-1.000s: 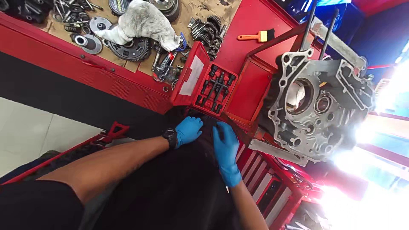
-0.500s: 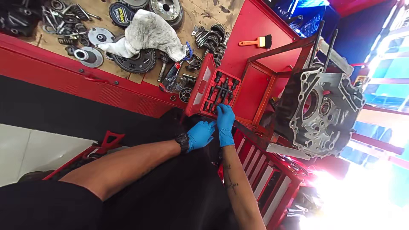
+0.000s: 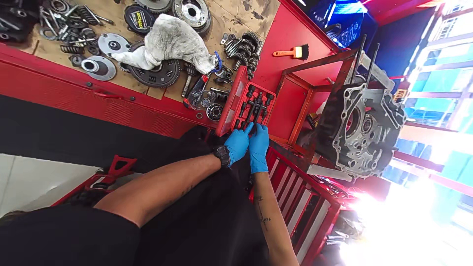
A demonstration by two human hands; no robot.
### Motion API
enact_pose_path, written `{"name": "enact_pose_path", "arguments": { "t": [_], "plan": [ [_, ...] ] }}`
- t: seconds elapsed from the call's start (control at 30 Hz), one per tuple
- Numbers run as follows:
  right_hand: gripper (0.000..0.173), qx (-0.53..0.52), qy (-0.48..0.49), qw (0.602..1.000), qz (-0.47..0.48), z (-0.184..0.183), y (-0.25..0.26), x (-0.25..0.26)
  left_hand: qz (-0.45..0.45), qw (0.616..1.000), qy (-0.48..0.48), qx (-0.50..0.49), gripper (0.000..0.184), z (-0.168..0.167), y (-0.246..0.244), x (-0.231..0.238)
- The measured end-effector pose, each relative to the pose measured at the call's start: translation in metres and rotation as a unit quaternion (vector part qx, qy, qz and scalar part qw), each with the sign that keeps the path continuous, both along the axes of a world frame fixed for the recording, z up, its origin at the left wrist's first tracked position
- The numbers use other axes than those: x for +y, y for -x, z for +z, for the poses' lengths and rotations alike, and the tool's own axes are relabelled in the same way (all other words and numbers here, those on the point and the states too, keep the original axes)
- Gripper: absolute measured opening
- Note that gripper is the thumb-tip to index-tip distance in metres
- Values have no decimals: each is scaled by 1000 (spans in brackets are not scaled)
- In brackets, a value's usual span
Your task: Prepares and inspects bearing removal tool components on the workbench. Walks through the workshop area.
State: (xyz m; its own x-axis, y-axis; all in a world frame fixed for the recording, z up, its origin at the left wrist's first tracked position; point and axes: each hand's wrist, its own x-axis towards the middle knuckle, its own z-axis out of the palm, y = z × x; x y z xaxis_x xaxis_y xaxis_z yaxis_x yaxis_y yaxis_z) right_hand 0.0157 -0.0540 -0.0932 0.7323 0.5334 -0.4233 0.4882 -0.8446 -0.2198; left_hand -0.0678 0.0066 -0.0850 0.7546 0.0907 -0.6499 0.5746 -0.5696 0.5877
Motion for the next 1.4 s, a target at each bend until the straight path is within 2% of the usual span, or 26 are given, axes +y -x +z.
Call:
{"name": "enact_pose_path", "arguments": {
  "t": [0.23, 0.43, 0.53, 0.6, 0.7, 0.77, 0.87, 0.97, 1.0, 1.33, 1.4],
  "plan": [
    [34, 10, 28, 999, 17, -1, -3, 1, -27, 999, -5, 16, 41, -3, 12, -10],
    [17, 16, -6, 1000, 13, 8, -6, -5, -76, 996, -25, 44, 36, -9, 17, -14],
    [13, -16, -78, 996, 31, 17, 0, -18, -82, 995, -26, 46, 38, -8, 17, -14],
    [20, -27, -158, 987, 29, 39, 9, -31, -88, 994, -30, 54, 37, -7, 17, -13],
    [37, 38, -281, 959, -23, 101, 15, -50, -115, 989, -58, 74, 39, -8, 15, -15],
    [35, 97, -352, 927, -80, 144, 11, -61, -134, 984, -77, 84, 41, -8, 14, -19],
    [27, 188, -476, 846, -148, 189, 2, -75, -164, 975, -103, 107, 42, -6, 9, -26],
    [25, 271, -566, 761, -164, 221, -10, -85, -164, 974, -105, 116, 40, -2, 7, -30],
    [25, 283, -583, 744, -164, 228, -14, -88, -164, 973, -107, 118, 40, -1, 5, -31],
    [26, 312, -625, 701, -145, 251, -68, -116, -237, 945, -171, 146, 26, 16, -23, -41],
    [27, 272, -622, 721, -142, 255, -88, -125, -251, 940, -176, 152, 24, 18, -28, -43]
  ]
}}
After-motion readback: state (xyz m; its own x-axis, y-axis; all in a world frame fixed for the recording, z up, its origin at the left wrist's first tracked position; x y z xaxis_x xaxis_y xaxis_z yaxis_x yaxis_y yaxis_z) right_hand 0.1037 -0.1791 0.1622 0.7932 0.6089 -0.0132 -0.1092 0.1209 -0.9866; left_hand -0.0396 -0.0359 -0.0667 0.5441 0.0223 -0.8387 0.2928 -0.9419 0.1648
